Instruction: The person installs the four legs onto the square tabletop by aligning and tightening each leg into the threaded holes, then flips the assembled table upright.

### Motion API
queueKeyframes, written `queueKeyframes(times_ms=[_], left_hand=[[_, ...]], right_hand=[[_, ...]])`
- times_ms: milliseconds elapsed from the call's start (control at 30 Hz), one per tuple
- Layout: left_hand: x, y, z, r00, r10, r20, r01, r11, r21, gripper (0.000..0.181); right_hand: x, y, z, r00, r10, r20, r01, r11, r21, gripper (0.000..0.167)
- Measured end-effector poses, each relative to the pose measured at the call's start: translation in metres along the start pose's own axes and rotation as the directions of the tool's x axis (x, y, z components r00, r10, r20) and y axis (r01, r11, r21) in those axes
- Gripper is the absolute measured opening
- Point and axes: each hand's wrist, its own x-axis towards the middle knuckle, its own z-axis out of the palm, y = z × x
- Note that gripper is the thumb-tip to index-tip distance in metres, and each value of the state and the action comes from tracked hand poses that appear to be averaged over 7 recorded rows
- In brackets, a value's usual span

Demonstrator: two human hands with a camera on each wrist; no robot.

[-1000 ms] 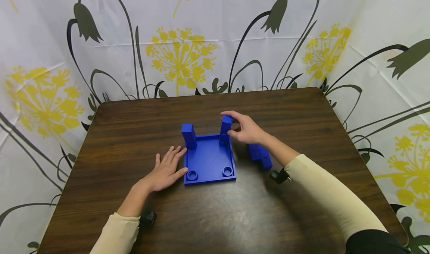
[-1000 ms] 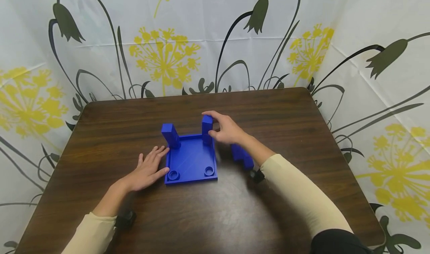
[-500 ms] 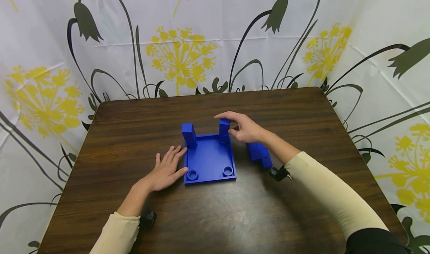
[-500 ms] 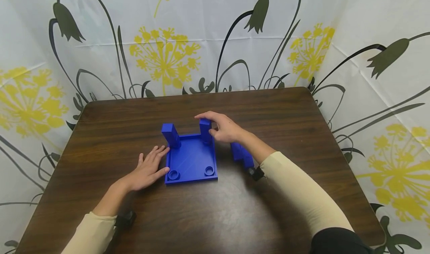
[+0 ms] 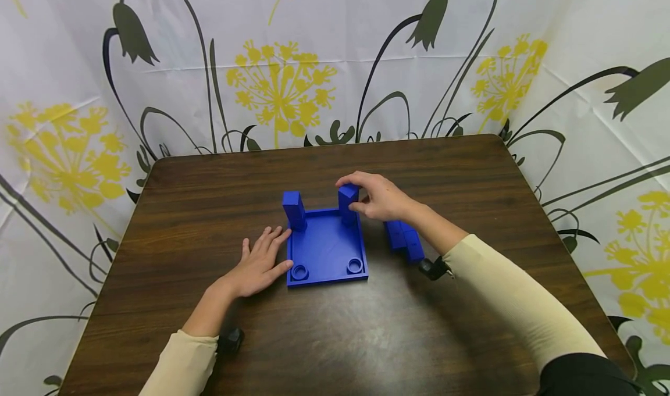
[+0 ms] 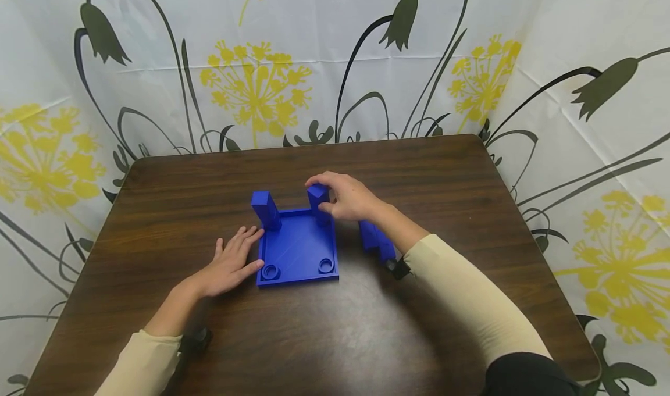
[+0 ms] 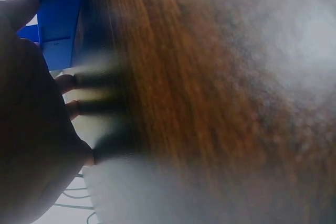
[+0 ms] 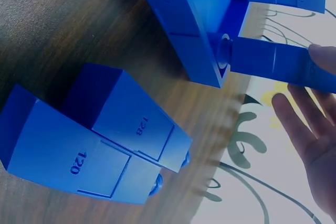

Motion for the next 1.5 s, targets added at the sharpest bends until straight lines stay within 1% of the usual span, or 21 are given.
queueKeyframes(times_ms=[167, 233, 300, 433, 633, 767, 900, 1000, 1067, 1167, 1300, 1400, 1500], left_hand=[[0.000, 0.000, -0.001, 1.000, -0.014, 0.010, 0.014, 1.000, 0.006, 0.071], [-0.001, 0.003, -0.003, 1.000, -0.014, 0.013, 0.014, 1.000, -0.005, 0.070], [-0.002, 0.004, -0.003, 1.000, -0.011, 0.007, 0.011, 1.000, 0.000, 0.070], [-0.003, 0.008, -0.006, 1.000, 0.004, -0.006, -0.004, 1.000, -0.016, 0.070], [-0.003, 0.007, -0.005, 1.000, 0.011, -0.014, -0.012, 1.000, -0.024, 0.069], [-0.002, 0.005, -0.003, 1.000, 0.004, -0.007, -0.004, 1.000, -0.019, 0.069], [-0.002, 0.006, -0.004, 1.000, -0.005, 0.007, 0.006, 1.000, -0.013, 0.070], [-0.002, 0.007, -0.006, 1.000, -0.008, 0.016, 0.008, 1.000, -0.008, 0.071], [-0.002, 0.008, -0.007, 1.000, -0.014, 0.018, 0.014, 1.000, 0.000, 0.071], [-0.003, 0.008, -0.007, 1.000, -0.008, 0.012, 0.008, 1.000, -0.009, 0.071], [-0.003, 0.006, -0.005, 1.000, -0.005, 0.004, 0.005, 1.000, -0.017, 0.070], [-0.003, 0.005, -0.004, 1.000, -0.010, 0.003, 0.010, 1.000, -0.014, 0.069], [-0.002, 0.006, -0.004, 1.000, -0.003, -0.007, 0.003, 1.000, -0.026, 0.069]], right_hand=[[0.001, -0.002, 0.003, 0.998, 0.049, -0.041, -0.052, 0.995, -0.080, 0.042], [0.001, -0.003, 0.005, 0.997, 0.064, -0.054, -0.070, 0.991, -0.117, 0.042], [0.002, -0.004, 0.007, 0.995, 0.073, -0.068, -0.082, 0.986, -0.146, 0.041], [0.003, -0.005, 0.009, 0.991, 0.087, -0.104, -0.106, 0.974, -0.201, 0.039], [0.006, -0.004, 0.012, 0.980, 0.114, -0.160, -0.152, 0.956, -0.250, 0.039], [0.006, -0.005, 0.013, 0.977, 0.135, -0.166, -0.175, 0.950, -0.258, 0.041], [0.006, -0.007, 0.011, 0.982, 0.130, -0.137, -0.165, 0.943, -0.290, 0.046], [0.005, -0.008, 0.007, 0.989, 0.120, -0.090, -0.142, 0.942, -0.305, 0.052], [0.005, -0.009, 0.003, 0.992, 0.114, -0.052, -0.125, 0.946, -0.299, 0.054], [0.004, -0.010, -0.002, 0.994, 0.106, 0.005, -0.101, 0.960, -0.263, 0.058], [0.004, -0.012, -0.006, 0.997, 0.053, 0.065, -0.040, 0.982, -0.187, 0.061], [0.004, -0.013, -0.008, 0.996, -0.005, 0.088, 0.019, 0.988, -0.154, 0.061], [0.005, -0.014, -0.008, 0.995, -0.039, 0.096, 0.053, 0.989, -0.142, 0.056]])
